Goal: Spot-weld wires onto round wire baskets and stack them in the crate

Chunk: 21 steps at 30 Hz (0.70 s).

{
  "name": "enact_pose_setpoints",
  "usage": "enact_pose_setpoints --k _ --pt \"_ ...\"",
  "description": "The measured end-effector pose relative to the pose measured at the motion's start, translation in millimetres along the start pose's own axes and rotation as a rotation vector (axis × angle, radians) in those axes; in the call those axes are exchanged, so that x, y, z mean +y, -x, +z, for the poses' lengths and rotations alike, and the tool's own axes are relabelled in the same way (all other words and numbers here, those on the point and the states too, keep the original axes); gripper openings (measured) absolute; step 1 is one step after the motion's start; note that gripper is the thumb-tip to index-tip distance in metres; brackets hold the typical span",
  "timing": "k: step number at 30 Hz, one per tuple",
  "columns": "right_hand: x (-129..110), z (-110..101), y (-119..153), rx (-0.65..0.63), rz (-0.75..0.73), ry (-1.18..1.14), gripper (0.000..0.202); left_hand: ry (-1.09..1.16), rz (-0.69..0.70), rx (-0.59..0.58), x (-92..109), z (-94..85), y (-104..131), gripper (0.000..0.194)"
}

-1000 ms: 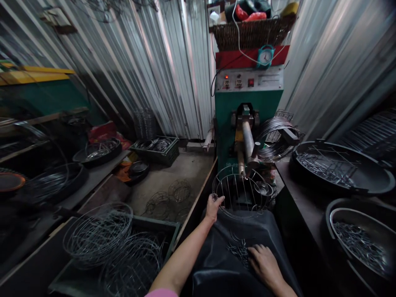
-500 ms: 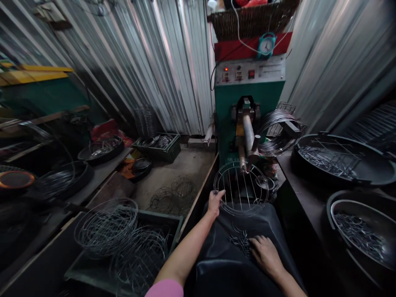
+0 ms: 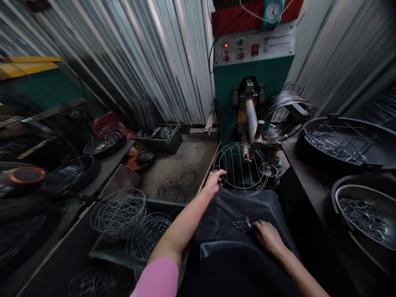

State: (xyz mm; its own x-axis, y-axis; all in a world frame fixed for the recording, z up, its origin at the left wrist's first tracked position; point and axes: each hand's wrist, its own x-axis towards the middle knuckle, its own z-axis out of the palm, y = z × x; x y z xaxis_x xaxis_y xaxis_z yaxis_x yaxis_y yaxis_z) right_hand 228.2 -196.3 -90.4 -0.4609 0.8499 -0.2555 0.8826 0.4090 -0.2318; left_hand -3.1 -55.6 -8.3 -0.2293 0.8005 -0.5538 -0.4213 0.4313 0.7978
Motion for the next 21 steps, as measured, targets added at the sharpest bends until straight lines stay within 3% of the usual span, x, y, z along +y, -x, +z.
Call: enact_pose_setpoints --k 5,8,11,17,21 --pt "5 -11 -3 -0.086 -0.013 0.011 0.021 0.011 0.004 -0.029 2 -0.7 -2 0.039" --pt "14 -18 -7 -0.064 -0.02 0.031 0.026 0.035 0.114 -0.057 4 1.1 0 0.038" --pt "21 -25 -11 -0.014 0.012 0.027 0.038 0.049 0.221 -0.013 8 5.0 2 0.037" --pt "-1 -33 -21 -0.143 -0.069 0.085 0.016 0.005 0.111 0.02 12 10.7 -2 0.037" --pt "-13 -35 -23 -0.089 0.057 0.143 0.026 0.067 0.035 -0.004 10 9.5 -2 0.039"
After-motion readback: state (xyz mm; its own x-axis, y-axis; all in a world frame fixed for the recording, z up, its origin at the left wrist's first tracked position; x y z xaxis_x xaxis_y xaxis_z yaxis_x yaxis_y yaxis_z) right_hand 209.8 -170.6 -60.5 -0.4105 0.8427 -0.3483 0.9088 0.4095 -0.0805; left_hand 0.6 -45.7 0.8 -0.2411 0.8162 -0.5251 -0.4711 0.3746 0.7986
